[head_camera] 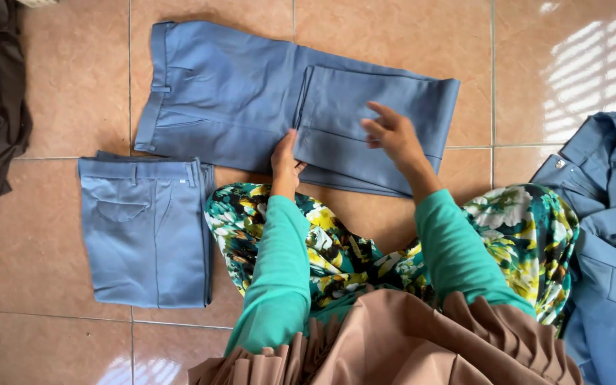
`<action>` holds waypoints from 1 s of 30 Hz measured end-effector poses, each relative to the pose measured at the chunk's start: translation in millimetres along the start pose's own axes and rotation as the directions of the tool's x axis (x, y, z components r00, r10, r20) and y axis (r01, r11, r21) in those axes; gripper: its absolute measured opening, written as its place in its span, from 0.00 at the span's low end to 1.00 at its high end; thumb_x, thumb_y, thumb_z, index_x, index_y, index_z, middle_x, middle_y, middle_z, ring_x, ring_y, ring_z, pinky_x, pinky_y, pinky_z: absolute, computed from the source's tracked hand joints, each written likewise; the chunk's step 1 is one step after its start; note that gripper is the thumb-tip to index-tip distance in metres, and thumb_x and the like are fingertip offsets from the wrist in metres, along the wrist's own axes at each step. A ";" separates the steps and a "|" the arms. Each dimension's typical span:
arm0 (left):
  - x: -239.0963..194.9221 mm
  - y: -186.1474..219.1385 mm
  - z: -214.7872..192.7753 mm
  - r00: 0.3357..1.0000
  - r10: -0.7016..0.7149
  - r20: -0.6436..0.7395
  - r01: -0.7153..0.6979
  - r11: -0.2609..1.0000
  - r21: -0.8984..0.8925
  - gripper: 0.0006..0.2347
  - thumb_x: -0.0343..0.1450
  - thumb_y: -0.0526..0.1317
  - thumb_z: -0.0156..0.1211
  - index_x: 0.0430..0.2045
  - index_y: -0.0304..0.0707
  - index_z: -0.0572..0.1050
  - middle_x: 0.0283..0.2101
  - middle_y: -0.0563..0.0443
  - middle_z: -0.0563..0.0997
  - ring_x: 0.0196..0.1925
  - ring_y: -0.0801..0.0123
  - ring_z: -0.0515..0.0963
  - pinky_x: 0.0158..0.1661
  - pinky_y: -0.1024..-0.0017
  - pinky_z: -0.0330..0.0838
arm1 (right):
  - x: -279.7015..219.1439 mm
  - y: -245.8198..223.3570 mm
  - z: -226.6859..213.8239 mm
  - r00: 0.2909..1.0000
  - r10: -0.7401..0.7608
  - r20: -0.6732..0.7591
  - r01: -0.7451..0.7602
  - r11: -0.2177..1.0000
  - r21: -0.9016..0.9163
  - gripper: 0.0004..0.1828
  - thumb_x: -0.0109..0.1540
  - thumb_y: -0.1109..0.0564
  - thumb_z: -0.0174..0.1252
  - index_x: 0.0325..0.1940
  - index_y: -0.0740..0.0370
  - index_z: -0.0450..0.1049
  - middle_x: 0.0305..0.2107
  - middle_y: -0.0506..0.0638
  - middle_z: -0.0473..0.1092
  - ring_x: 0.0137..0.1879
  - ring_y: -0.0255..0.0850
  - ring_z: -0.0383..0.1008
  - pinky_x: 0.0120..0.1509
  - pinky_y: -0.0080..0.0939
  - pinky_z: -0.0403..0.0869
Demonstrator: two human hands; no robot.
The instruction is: The person sits on a tiled floor and folds several pairs of blue trousers by hand. They smooth out each pair, fold the legs together, and then fold the garment into a compact rectangle before placing it aside.
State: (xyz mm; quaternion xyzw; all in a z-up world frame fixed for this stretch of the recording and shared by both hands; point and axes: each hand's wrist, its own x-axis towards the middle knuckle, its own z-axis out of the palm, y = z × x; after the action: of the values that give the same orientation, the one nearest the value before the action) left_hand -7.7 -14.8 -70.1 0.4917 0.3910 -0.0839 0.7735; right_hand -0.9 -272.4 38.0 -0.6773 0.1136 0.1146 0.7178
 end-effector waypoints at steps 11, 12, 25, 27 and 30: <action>14.6 -14.7 -30.2 0.770 0.638 0.011 -0.375 0.438 0.817 0.24 0.69 0.32 0.63 0.58 0.64 0.72 0.49 0.43 0.77 0.54 0.46 0.79 0.52 0.55 0.75 | -8.9 126.2 -128.7 0.904 -0.218 -0.367 -0.073 0.769 -0.635 0.35 0.60 0.55 0.71 0.69 0.67 0.68 0.42 0.65 0.68 0.48 0.60 0.77 0.50 0.58 0.77; 10.0 -16.3 -29.7 0.726 0.685 0.060 -0.357 0.300 0.885 0.25 0.67 0.32 0.65 0.56 0.67 0.72 0.52 0.47 0.72 0.53 0.48 0.77 0.51 0.56 0.76 | -7.2 133.6 -130.7 0.907 -0.130 -0.400 -0.114 0.839 -0.532 0.36 0.60 0.51 0.71 0.70 0.62 0.68 0.39 0.62 0.70 0.45 0.57 0.78 0.46 0.56 0.78; -21.9 -54.9 25.1 0.700 0.561 0.442 -0.542 0.015 0.840 0.21 0.69 0.32 0.60 0.59 0.47 0.72 0.52 0.44 0.70 0.50 0.47 0.72 0.52 0.58 0.73 | -90.3 -71.4 -106.3 0.975 0.069 -0.209 0.037 0.884 0.466 0.35 0.54 0.56 0.64 0.67 0.53 0.69 0.45 0.46 0.77 0.45 0.35 0.79 0.51 0.31 0.81; -39.0 -73.5 49.8 0.673 0.526 0.519 -0.614 0.007 0.789 0.22 0.70 0.32 0.56 0.62 0.41 0.70 0.54 0.41 0.68 0.49 0.44 0.71 0.53 0.54 0.71 | -109.5 -108.8 -102.8 0.964 0.063 -0.260 0.075 0.868 0.490 0.38 0.52 0.57 0.65 0.69 0.54 0.69 0.48 0.47 0.77 0.48 0.36 0.80 0.56 0.31 0.81; -56.3 -114.7 82.9 0.599 0.496 0.629 -0.704 -0.048 0.709 0.24 0.70 0.30 0.50 0.64 0.35 0.66 0.55 0.39 0.67 0.47 0.43 0.72 0.54 0.53 0.70 | -126.3 -143.0 -104.5 0.937 0.058 -0.345 0.136 0.847 0.514 0.37 0.51 0.58 0.65 0.67 0.55 0.71 0.49 0.47 0.77 0.51 0.38 0.80 0.61 0.32 0.80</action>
State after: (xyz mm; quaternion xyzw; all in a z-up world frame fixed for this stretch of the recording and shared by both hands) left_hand -61.7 -155.2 -93.7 0.9457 -0.0663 0.0122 0.3179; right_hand -75.9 -386.1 207.5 -0.4645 0.2516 -0.0573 0.8471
